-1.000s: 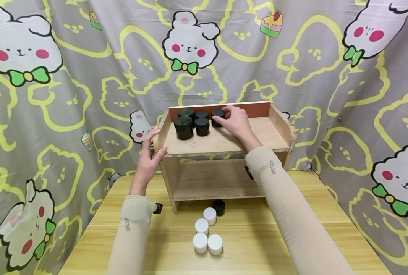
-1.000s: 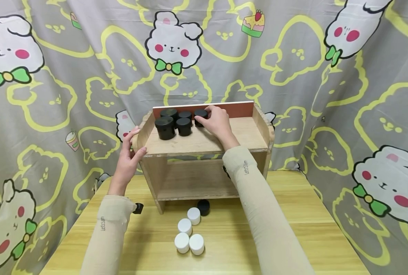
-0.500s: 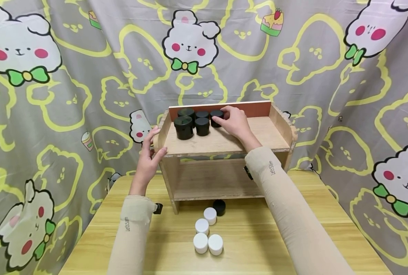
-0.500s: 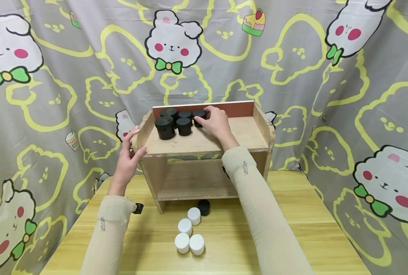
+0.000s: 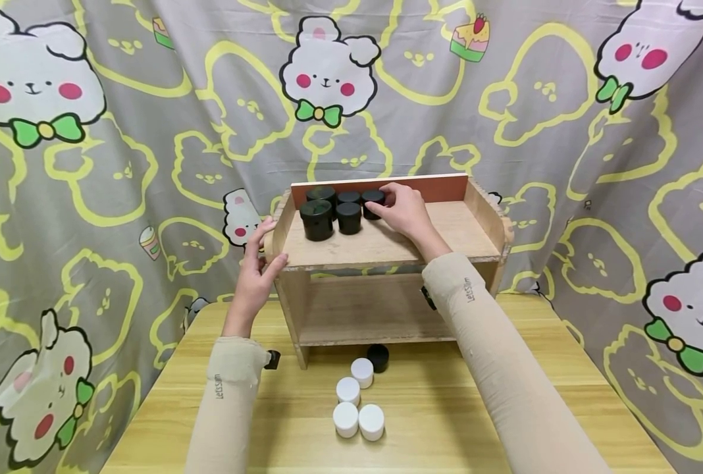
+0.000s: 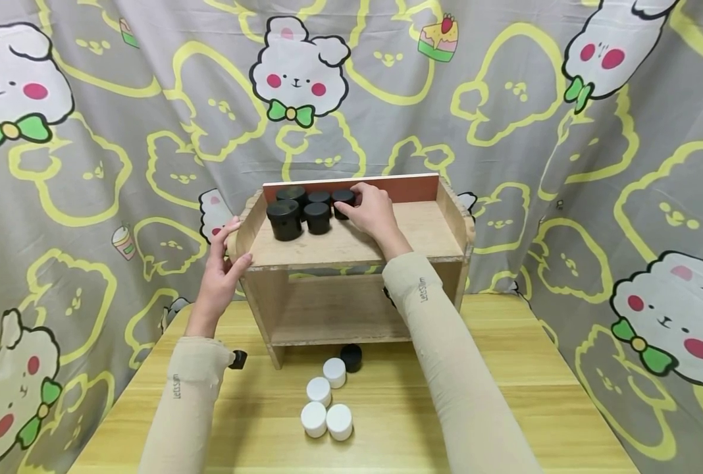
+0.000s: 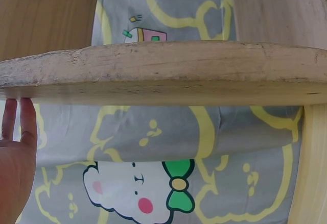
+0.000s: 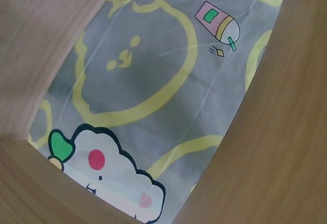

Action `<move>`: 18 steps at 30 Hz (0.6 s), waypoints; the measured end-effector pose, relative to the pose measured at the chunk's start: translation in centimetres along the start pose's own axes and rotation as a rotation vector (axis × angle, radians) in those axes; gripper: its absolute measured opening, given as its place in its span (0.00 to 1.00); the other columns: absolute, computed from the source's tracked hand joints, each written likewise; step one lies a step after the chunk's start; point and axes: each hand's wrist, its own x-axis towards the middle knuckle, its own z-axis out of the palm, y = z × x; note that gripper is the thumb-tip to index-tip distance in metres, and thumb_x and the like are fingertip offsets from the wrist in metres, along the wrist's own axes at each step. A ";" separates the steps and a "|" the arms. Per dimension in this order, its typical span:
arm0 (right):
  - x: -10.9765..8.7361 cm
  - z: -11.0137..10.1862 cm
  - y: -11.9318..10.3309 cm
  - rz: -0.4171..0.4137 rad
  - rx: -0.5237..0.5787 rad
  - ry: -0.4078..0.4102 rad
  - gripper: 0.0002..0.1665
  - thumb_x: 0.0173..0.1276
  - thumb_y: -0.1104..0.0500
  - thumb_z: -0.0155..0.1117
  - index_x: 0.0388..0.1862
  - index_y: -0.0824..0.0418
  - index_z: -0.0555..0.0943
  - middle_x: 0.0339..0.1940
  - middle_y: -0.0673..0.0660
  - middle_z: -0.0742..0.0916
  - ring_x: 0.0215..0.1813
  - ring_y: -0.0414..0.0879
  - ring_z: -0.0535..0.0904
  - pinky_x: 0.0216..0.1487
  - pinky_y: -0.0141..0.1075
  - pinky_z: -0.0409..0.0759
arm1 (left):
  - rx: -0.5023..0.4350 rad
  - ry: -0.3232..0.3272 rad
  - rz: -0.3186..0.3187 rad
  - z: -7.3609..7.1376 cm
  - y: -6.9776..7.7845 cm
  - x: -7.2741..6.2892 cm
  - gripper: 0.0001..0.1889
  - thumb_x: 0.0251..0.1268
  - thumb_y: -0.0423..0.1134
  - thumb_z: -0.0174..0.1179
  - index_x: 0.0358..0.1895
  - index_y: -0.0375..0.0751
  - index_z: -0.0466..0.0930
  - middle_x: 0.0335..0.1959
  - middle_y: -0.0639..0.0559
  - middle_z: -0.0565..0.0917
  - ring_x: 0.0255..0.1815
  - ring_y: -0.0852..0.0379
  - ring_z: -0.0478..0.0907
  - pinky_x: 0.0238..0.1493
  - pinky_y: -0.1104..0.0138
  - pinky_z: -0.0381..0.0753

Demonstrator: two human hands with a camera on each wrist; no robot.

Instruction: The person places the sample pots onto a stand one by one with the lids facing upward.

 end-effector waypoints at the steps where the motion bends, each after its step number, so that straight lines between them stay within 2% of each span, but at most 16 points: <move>1: 0.0 0.0 0.0 -0.001 0.000 -0.002 0.34 0.71 0.43 0.70 0.68 0.62 0.79 0.52 0.63 0.88 0.60 0.58 0.78 0.65 0.50 0.73 | 0.000 -0.001 0.000 0.0 0.0 0.0 0.32 0.75 0.29 0.58 0.78 0.42 0.59 0.84 0.52 0.56 0.65 0.48 0.67 0.57 0.57 0.72; 6: 0.0 0.0 -0.1 0.000 0.001 -0.005 0.34 0.71 0.44 0.70 0.68 0.62 0.78 0.52 0.63 0.88 0.61 0.59 0.77 0.65 0.50 0.73 | -0.005 0.001 0.001 -0.1 -0.6 0.1 0.32 0.75 0.28 0.58 0.78 0.42 0.59 0.84 0.52 0.55 0.65 0.47 0.67 0.56 0.57 0.72; 13: -0.1 -0.2 -0.1 0.013 0.006 -0.021 0.36 0.71 0.43 0.70 0.70 0.61 0.77 0.54 0.63 0.87 0.64 0.59 0.74 0.66 0.50 0.72 | -0.006 0.002 0.026 -0.4 -3.5 0.7 0.34 0.75 0.32 0.60 0.79 0.53 0.61 0.83 0.65 0.57 0.66 0.48 0.68 0.56 0.60 0.74; 18: -0.5 -0.6 -0.2 0.010 0.001 -0.037 0.37 0.71 0.42 0.69 0.71 0.60 0.76 0.56 0.61 0.87 0.67 0.58 0.73 0.68 0.50 0.71 | -0.006 0.008 0.023 -0.3 -3.2 0.6 0.34 0.74 0.29 0.60 0.79 0.50 0.60 0.83 0.61 0.56 0.66 0.50 0.66 0.56 0.58 0.72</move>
